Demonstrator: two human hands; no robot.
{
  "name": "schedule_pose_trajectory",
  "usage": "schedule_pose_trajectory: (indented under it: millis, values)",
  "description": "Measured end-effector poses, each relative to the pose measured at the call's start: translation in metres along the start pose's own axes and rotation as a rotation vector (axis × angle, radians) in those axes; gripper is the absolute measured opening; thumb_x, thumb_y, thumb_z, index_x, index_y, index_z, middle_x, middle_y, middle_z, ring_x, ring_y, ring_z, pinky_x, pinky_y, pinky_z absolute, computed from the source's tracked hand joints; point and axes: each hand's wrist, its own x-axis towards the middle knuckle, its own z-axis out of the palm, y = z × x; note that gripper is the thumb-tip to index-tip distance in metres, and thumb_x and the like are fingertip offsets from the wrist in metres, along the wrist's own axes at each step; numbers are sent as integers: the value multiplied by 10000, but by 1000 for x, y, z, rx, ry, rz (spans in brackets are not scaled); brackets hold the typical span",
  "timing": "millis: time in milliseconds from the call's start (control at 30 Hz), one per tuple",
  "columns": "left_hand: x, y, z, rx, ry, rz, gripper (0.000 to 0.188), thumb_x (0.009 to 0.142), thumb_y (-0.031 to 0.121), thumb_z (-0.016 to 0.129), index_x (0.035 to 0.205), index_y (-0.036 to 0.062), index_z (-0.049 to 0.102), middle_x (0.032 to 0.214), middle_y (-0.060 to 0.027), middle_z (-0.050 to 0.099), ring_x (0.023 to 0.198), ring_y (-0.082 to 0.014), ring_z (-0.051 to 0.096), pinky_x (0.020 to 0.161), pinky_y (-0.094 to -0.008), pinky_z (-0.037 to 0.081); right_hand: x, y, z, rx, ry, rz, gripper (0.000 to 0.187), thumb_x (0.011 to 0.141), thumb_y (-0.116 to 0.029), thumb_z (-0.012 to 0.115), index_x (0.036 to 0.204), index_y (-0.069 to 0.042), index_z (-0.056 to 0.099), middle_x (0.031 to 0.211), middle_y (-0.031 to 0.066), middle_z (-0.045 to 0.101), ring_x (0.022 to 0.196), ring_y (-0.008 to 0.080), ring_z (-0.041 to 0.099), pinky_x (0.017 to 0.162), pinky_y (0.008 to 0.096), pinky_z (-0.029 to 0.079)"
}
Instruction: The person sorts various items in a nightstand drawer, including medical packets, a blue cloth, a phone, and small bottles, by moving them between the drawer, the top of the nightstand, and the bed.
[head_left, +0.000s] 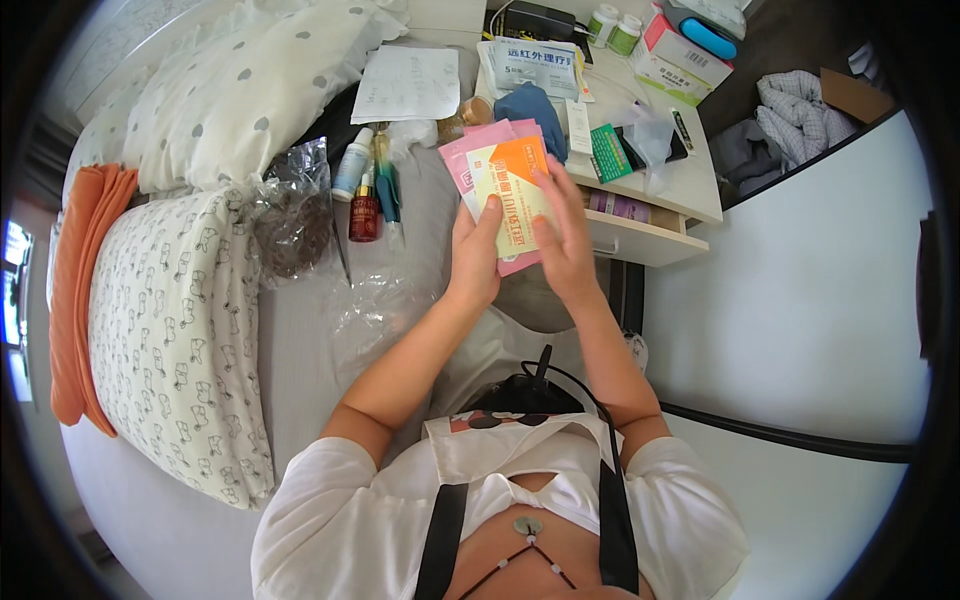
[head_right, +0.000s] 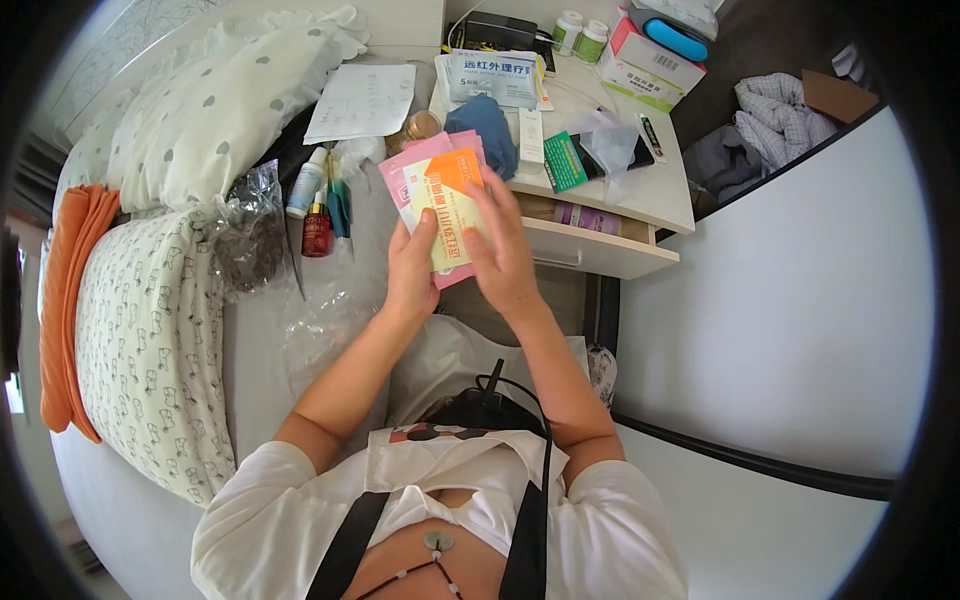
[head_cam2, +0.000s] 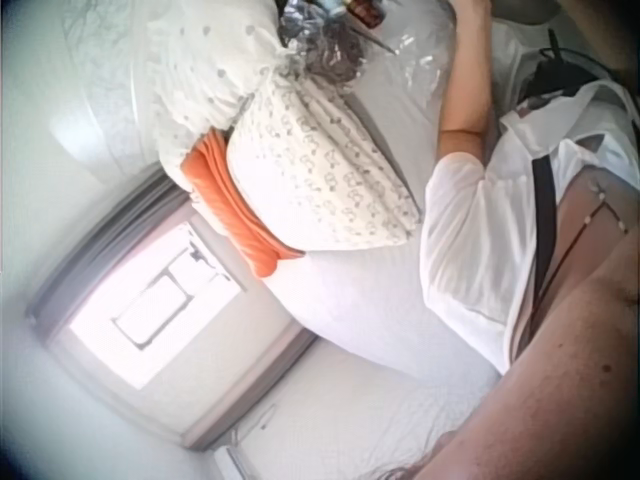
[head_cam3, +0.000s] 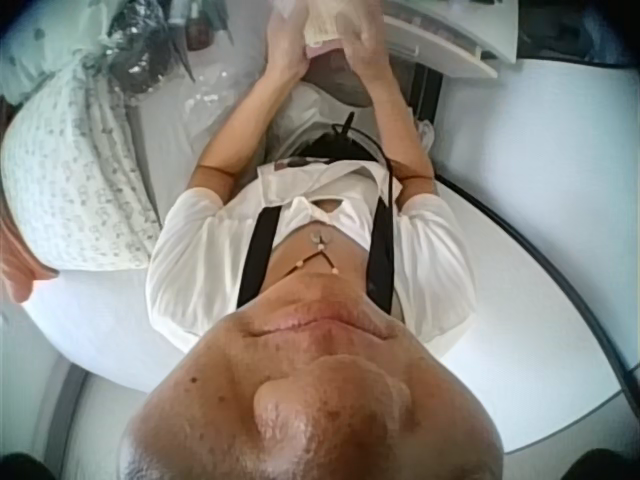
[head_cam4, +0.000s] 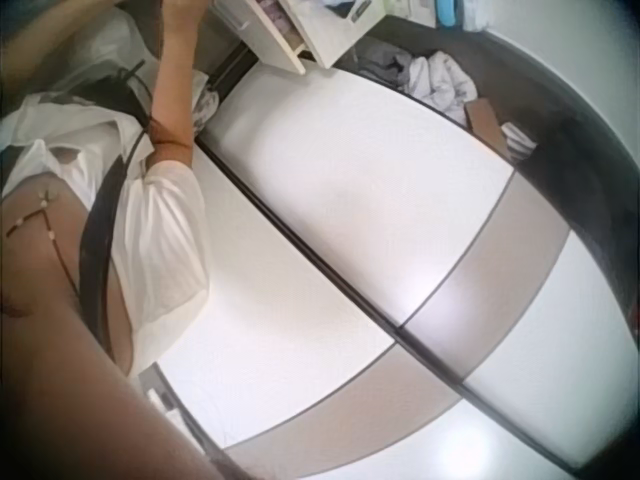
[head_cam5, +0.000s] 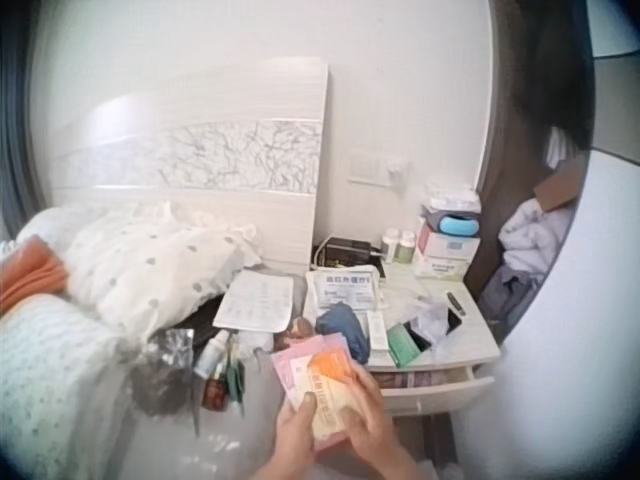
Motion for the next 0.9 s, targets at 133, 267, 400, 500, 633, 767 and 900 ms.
schedule_pose_trajectory:
  millis: [133,267,400,500,633,767,900]
  values:
    - [1,0,-1,-22,21,-31,324,912,152,434,1202,20,378,1117,-73,513,973,-149,537,811,-289,456,-7,23,-24,-11,149,146,254,879,-138,448,1074,3,530,1111,138,529,1057,249,488,887,290,369]
    - [3,-2,-5,-21,8,-62,321,903,127,444,1196,17,373,1107,-74,512,965,-149,535,813,-290,454,-20,53,-52,-359,115,222,207,863,-138,471,987,-1,565,969,120,590,922,265,546,839,319,393]
    - [4,-4,-5,-70,-45,-110,319,893,107,456,1189,17,378,1094,-71,521,957,-150,542,822,-303,457,-26,70,-63,-644,34,135,203,835,-155,512,967,-11,569,947,122,594,879,301,544,813,372,400]
    - [4,3,-4,-232,-154,-194,333,863,66,469,1184,27,388,1090,-81,537,978,-173,551,825,-316,467,-36,83,-59,-793,-33,107,217,823,-188,530,966,-31,573,888,120,598,851,305,534,778,393,387]
    - [5,11,-8,-318,-160,-259,359,834,55,480,1183,38,396,1075,-85,548,976,-186,559,827,-332,470,-37,77,-54,-910,-66,107,223,819,-204,530,966,-42,571,881,117,593,815,311,535,784,397,379]
    - [5,16,-8,-203,-136,-189,376,834,53,473,1196,42,374,1053,-80,541,947,-171,558,818,-325,464,-34,63,-55,-576,-116,395,270,860,-211,496,1045,-21,546,926,110,595,885,265,555,845,361,379]
    - [0,20,3,7,-49,6,376,852,67,462,1206,37,340,1062,-73,513,949,-143,525,814,-294,442,-9,-5,-34,63,-11,445,350,903,-200,433,1188,2,449,1038,148,565,992,249,536,888,326,368]
